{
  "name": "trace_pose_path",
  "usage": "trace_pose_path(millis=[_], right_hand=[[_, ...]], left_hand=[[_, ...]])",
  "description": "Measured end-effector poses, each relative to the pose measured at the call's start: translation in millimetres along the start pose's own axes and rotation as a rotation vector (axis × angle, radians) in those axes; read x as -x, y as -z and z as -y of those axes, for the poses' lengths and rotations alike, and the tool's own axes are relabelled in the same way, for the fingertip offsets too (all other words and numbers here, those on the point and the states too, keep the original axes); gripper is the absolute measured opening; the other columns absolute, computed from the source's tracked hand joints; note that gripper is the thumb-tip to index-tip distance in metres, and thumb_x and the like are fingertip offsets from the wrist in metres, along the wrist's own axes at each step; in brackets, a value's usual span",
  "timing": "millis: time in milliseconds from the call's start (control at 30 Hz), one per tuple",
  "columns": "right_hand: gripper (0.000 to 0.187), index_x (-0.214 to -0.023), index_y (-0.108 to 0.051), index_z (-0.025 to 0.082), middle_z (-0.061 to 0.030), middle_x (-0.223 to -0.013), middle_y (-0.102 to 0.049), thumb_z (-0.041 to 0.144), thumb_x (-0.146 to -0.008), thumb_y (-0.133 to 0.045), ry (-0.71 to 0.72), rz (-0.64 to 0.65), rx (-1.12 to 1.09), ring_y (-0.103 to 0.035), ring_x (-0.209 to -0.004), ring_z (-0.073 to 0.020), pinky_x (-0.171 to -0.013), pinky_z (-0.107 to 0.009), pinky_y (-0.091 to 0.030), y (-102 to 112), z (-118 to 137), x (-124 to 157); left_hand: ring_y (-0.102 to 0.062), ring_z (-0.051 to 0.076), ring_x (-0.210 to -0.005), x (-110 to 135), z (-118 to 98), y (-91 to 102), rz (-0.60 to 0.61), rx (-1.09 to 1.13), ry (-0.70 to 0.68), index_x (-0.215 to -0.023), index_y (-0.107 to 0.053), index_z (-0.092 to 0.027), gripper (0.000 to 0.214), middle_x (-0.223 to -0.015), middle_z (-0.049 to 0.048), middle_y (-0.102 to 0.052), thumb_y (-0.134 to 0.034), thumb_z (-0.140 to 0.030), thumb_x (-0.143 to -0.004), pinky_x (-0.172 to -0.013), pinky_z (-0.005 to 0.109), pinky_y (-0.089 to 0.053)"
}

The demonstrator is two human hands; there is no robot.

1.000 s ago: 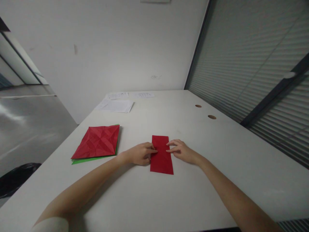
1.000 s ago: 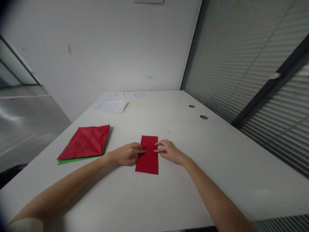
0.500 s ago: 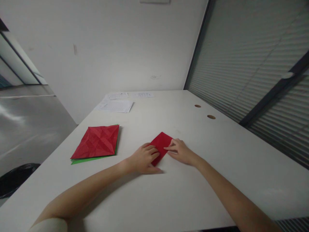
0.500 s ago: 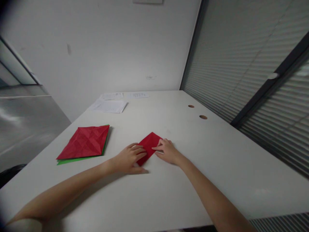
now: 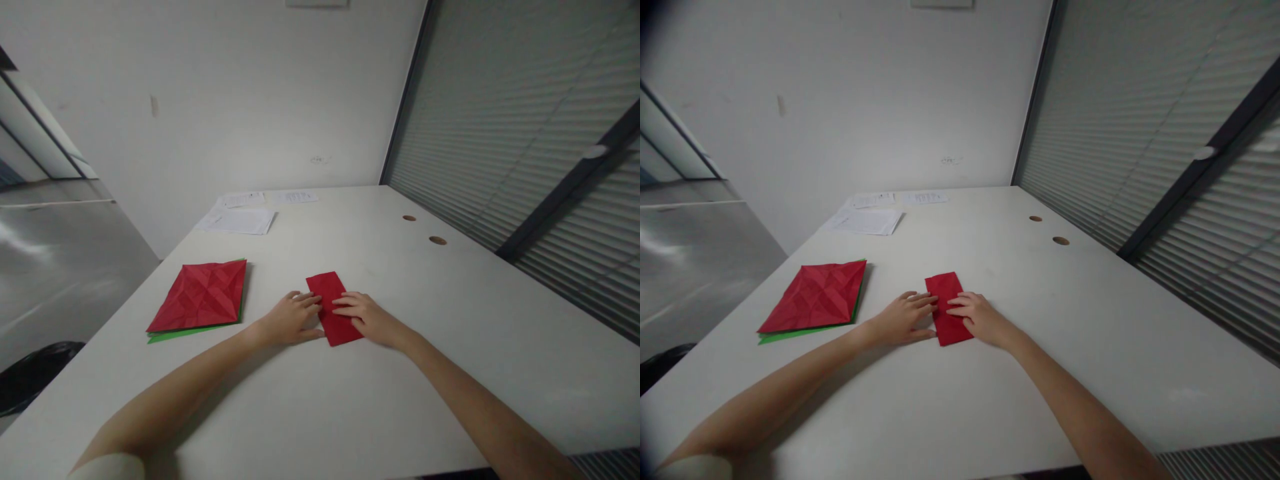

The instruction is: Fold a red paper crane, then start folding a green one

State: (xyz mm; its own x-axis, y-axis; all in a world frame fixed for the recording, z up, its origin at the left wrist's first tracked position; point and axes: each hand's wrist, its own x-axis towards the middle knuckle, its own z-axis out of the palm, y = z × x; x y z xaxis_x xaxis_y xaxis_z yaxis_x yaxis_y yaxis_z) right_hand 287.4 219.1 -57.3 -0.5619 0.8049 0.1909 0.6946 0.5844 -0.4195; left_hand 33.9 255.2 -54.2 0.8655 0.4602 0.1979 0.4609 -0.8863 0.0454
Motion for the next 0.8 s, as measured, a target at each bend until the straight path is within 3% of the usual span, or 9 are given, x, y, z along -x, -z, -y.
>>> trace_pose_path(millis=[133, 300, 433, 567, 700, 800], right_hand=[[0.055, -0.110, -0.072, 0.022, -0.0048, -0.121, -0.067, -0.003, -0.073, -0.040, 0.011, -0.009, -0.120, -0.054, -0.114, -0.0204, -0.105, -0.043, -0.039, -2.5, -14.3, 0.2], [0.059, -0.111, -0.071, 0.024, -0.0027, -0.113, -0.071, -0.004, -0.069, -0.040, 0.011, -0.026, -0.248, -0.059, -0.108, -0.0186, -0.101, -0.040, -0.043, 0.0, -13.4, 1.2], [0.058, -0.108, -0.072, 0.023, -0.0037, -0.112, -0.071, -0.003, -0.068, -0.039, -0.029, -0.023, -0.295, -0.060, -0.108, -0.0192, -0.101, -0.042, -0.043, 1.6, -11.5, 0.9], [0.054, -0.107, -0.073, 0.022, -0.0050, -0.112, -0.072, -0.001, -0.069, -0.040, -0.076, -0.027, -0.335, -0.060, -0.108, -0.0203, -0.102, -0.043, -0.043, 1.2, -13.4, 0.6], [0.055, -0.106, -0.073, 0.023, -0.0048, -0.111, -0.072, 0.000, -0.070, -0.038, -0.083, -0.030, -0.368, -0.061, -0.108, -0.0198, -0.102, -0.043, -0.043, -0.4, -17.1, 0.7], [0.054, -0.108, -0.073, 0.023, -0.0049, -0.114, -0.071, 0.001, -0.074, -0.038, -0.076, 0.002, -0.384, -0.060, -0.111, -0.0190, -0.104, -0.043, -0.042, 2.6, -20.2, 2.7]], left_hand=[[-0.051, 0.026, -0.126, -1.1, 8.6, 5.7, 0.000, 0.115, -0.137, -0.123, -0.058, -0.017, 0.044, -0.137, 0.0124, -0.054, -0.052, -0.047, -0.091, -0.107, 0.042, -0.038], [-0.059, 0.020, -0.116, -3.5, 2.6, 9.2, -0.027, 0.253, -0.338, -0.125, -0.058, -0.019, 0.034, -0.124, 0.0100, -0.064, -0.049, -0.031, -0.094, -0.101, 0.032, -0.045], [-0.064, 0.022, -0.103, -4.5, -1.3, 6.7, -0.102, 0.132, -0.437, -0.120, -0.059, -0.016, 0.034, -0.112, 0.0140, -0.068, -0.050, -0.036, -0.095, -0.091, 0.035, -0.050], [-0.066, 0.018, -0.081, -2.7, -0.8, 2.3, -0.141, -0.068, -0.525, -0.114, -0.060, -0.015, 0.028, -0.090, 0.0126, -0.069, -0.044, -0.031, -0.098, -0.073, 0.031, -0.052], [-0.063, 0.016, -0.072, -2.4, -4.4, -0.3, -0.188, -0.170, -0.447, -0.112, -0.059, -0.013, 0.026, -0.081, 0.0091, -0.066, -0.041, -0.025, -0.098, -0.066, 0.029, -0.049], [-0.063, 0.017, -0.074, -4.2, -9.4, -2.9, -0.195, -0.150, -0.308, -0.096, -0.061, -0.014, 0.025, -0.081, 0.0084, -0.065, -0.043, -0.031, -0.097, -0.069, 0.030, -0.048]])
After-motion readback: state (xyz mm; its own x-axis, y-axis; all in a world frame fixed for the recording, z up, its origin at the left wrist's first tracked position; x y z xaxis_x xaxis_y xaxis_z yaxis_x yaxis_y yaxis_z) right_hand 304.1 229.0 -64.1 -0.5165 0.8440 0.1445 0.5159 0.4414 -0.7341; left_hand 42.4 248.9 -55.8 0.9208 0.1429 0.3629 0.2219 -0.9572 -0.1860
